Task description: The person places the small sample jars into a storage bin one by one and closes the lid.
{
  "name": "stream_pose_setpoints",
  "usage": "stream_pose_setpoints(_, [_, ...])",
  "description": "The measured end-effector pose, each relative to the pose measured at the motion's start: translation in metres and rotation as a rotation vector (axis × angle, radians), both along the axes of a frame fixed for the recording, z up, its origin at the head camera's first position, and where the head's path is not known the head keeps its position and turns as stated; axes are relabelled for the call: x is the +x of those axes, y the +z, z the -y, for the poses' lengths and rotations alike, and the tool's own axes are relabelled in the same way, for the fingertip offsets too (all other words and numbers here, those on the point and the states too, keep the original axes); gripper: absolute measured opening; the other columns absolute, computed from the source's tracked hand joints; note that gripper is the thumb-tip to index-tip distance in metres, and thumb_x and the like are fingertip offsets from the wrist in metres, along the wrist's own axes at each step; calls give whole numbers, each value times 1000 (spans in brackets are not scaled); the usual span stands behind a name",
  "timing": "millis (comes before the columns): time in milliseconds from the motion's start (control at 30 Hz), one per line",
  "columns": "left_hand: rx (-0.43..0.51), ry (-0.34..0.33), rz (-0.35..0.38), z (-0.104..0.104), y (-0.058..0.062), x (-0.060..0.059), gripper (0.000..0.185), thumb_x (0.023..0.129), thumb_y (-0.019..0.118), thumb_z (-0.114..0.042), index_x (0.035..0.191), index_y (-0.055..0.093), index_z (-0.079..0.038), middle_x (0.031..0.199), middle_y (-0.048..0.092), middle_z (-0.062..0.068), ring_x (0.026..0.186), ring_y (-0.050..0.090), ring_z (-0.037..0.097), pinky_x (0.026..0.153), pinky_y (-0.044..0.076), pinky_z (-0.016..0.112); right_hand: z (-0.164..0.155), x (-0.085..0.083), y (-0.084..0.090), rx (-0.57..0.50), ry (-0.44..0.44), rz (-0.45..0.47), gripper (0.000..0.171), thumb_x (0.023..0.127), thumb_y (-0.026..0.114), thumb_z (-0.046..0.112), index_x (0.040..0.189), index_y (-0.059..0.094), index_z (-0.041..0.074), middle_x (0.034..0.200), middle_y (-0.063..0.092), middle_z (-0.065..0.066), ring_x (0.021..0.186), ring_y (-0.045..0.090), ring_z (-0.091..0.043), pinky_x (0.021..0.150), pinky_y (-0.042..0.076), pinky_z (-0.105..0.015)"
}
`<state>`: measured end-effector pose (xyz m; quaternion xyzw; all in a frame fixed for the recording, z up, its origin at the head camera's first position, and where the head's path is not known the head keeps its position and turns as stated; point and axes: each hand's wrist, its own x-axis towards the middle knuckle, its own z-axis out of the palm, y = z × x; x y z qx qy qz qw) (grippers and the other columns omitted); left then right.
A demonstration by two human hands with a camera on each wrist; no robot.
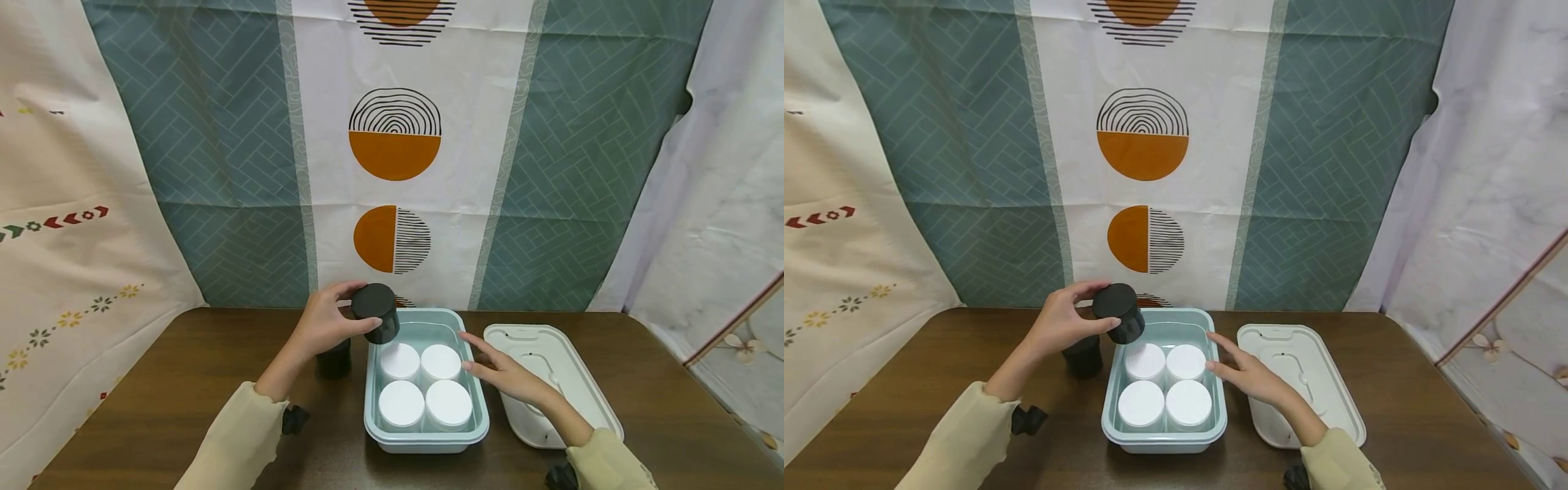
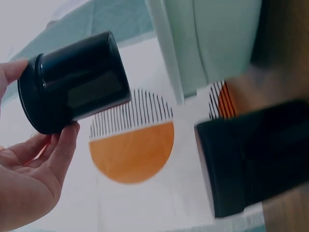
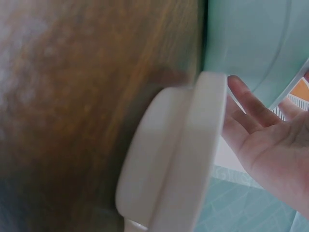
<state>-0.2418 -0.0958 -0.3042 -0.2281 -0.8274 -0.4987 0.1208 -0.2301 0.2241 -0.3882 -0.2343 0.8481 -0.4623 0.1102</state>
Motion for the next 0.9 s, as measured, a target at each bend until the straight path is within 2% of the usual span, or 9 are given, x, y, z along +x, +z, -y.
stream_pose_setpoints(233, [-17, 20, 12, -29, -9, -12, 58, 68, 79, -15, 118, 57, 1, 112, 59, 14, 93, 60, 24, 80, 51, 33, -1, -1, -1, -7, 6, 3, 60, 94, 49, 26, 145, 20, 12, 144, 23, -24, 118, 42, -41, 86, 46, -47])
stream_pose_setpoints(467, [0, -2, 56, -53, -21, -22, 57, 68, 80, -15, 118, 57, 0, 111, 59, 12, 92, 59, 23, 80, 51, 31, 0, 0, 0, -14, 6, 24, 60, 94, 48, 26, 145, 20, 13, 143, 24, -25, 117, 44, -39, 86, 46, -48])
stream_pose_setpoints(633, [-47, -10, 90, -65, -30, -28, 59, 69, 79, -17, 120, 56, 0, 116, 59, 14, 97, 60, 25, 79, 51, 30, 0, 0, 0, -21, 7, 31, 60, 95, 48, 26, 145, 19, 12, 143, 24, -25, 117, 44, -39, 86, 45, -48])
stream_pose_setpoints(767, [-109, 12, 85, -69, -39, -33, 59, 69, 79, -21, 120, 56, 0, 114, 60, 13, 99, 59, 26, 81, 51, 33, 1, 0, 0, -25, 9, 40, 60, 95, 48, 26, 146, 19, 12, 143, 25, -25, 117, 44, -38, 86, 45, -48])
stream_pose_setpoints(900, [-146, 5, 100, -72, -50, -39, 60, 69, 79, -25, 119, 57, 0, 114, 60, 13, 100, 57, 26, 83, 49, 35, 1, 0, 0, -22, -1, 44, 60, 95, 48, 27, 146, 19, 13, 144, 23, -24, 118, 43, -38, 87, 45, -47])
